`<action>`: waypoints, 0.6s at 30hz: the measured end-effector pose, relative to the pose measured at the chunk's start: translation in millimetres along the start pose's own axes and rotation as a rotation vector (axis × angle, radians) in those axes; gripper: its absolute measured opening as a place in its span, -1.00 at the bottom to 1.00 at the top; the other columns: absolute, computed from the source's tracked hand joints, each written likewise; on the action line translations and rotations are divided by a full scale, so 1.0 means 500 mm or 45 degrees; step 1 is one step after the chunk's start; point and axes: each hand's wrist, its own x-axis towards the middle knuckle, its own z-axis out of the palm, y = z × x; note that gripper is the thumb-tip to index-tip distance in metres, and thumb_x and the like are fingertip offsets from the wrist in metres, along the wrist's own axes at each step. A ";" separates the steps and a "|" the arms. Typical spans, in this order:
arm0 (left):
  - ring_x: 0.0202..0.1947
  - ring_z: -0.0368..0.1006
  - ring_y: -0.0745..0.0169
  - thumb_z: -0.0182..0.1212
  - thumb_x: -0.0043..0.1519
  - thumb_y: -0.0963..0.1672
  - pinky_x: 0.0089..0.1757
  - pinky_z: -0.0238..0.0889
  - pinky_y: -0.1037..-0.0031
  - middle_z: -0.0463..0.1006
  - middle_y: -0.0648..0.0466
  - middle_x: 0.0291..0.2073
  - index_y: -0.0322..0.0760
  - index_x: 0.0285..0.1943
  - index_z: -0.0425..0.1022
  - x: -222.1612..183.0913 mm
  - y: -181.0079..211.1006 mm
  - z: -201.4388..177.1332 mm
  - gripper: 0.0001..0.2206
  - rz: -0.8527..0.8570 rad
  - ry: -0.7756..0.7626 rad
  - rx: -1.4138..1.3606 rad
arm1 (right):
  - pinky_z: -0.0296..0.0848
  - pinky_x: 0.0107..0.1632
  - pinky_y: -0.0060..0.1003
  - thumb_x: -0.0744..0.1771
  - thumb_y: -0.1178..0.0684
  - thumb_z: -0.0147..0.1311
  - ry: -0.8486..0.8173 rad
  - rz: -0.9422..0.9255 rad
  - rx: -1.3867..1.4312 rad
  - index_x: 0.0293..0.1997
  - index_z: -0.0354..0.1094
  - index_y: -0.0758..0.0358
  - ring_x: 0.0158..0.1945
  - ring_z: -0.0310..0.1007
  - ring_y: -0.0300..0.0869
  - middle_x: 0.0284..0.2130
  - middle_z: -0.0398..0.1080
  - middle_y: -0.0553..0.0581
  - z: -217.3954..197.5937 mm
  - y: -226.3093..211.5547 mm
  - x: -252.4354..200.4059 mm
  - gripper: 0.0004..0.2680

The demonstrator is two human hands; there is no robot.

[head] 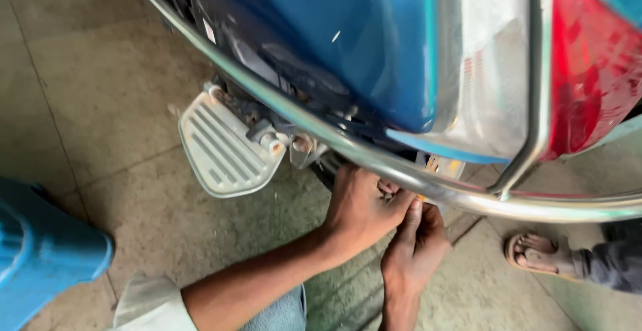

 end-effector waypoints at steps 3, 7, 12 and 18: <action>-0.44 0.58 0.33 0.26 0.24 -0.18 -0.35 0.49 0.42 0.58 0.08 -0.44 -0.36 -0.21 0.56 -0.006 -0.022 0.019 -0.92 -0.020 0.026 -0.067 | 0.41 -0.20 -0.35 0.46 0.06 -0.07 -0.038 -0.164 -0.123 -0.15 0.37 0.54 -0.29 0.37 -0.28 -0.38 0.51 0.20 -0.013 -0.030 0.025 -0.76; -0.58 0.45 0.23 0.32 0.17 -0.20 -0.36 0.35 0.33 0.52 0.06 -0.60 -0.36 -0.36 0.53 -0.004 -0.034 0.025 -0.91 0.019 0.027 0.256 | 0.18 -0.31 -0.02 0.48 0.04 -0.04 -0.007 0.158 -0.535 -0.20 0.35 0.60 -0.43 0.17 -0.05 -0.48 0.35 0.54 -0.012 -0.012 0.016 -0.72; -0.38 0.51 0.16 0.30 0.12 -0.23 -0.24 0.36 0.27 0.57 0.01 -0.42 -0.34 -0.22 0.60 -0.010 -0.029 0.041 -0.91 -0.027 0.143 0.166 | 0.48 -0.09 -0.25 0.47 0.09 -0.12 -0.114 -0.296 0.032 -0.03 0.40 0.53 -0.17 0.50 -0.19 -0.23 0.55 0.29 -0.024 -0.005 0.044 -0.77; -0.16 0.53 0.01 0.33 0.09 -0.25 -0.11 0.30 0.21 0.65 0.00 -0.27 -0.23 -0.10 0.64 -0.001 0.000 0.026 -0.79 0.284 0.122 0.225 | 0.51 0.02 -0.21 0.46 0.13 -0.14 -0.055 -0.240 0.064 0.10 0.38 0.52 -0.04 0.55 -0.15 -0.13 0.55 0.32 -0.028 -0.035 0.032 -0.77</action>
